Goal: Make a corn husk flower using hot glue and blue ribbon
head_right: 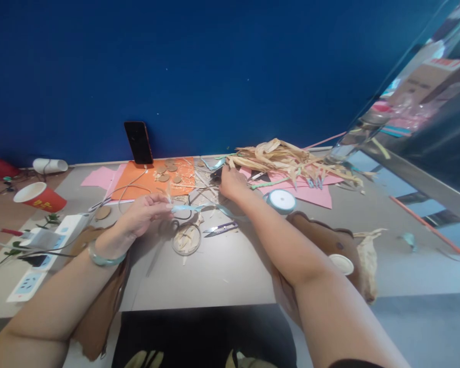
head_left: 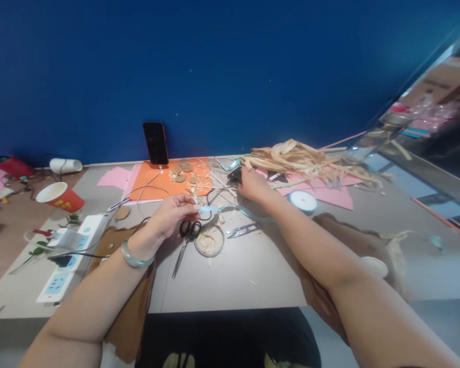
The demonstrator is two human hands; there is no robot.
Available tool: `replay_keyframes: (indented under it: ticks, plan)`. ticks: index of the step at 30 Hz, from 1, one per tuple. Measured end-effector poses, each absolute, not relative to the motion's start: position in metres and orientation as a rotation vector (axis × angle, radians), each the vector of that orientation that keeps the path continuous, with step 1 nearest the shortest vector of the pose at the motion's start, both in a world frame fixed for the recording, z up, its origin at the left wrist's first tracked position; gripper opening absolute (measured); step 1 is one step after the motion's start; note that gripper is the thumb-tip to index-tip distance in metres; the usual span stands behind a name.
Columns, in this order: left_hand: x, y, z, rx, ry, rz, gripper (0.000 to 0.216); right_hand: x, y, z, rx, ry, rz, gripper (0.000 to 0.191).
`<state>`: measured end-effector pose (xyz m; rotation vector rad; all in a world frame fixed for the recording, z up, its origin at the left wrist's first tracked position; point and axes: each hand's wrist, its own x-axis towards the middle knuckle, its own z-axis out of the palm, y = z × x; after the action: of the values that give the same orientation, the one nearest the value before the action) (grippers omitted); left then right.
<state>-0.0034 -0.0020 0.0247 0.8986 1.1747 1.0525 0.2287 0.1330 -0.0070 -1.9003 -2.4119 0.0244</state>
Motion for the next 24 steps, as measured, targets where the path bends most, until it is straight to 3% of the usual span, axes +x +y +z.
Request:
replay_keyframes:
  ticks: [4,8,12,17,24]
  plan:
    - [-0.004,-0.002,0.028,0.912,1.176,1.053,0.027,0.229,0.126,0.007,-1.823,-2.349,-0.130,0.046]
    - [-0.006,-0.001,0.027,0.866,1.197,1.072,0.028,0.232,0.119,0.030,-1.619,-2.135,-0.003,0.046]
    - [-0.007,0.001,0.023,0.838,1.161,1.128,0.029,0.234,0.105,0.050,-1.200,-1.860,0.448,0.026]
    - [-0.010,0.002,0.022,0.850,1.118,1.173,0.027,0.234,0.071,0.074,-0.855,-1.956,1.041,0.019]
    - [-0.010,0.004,0.021,0.840,1.086,1.239,0.022,0.237,0.046,0.090,-0.911,-2.385,0.822,0.030]
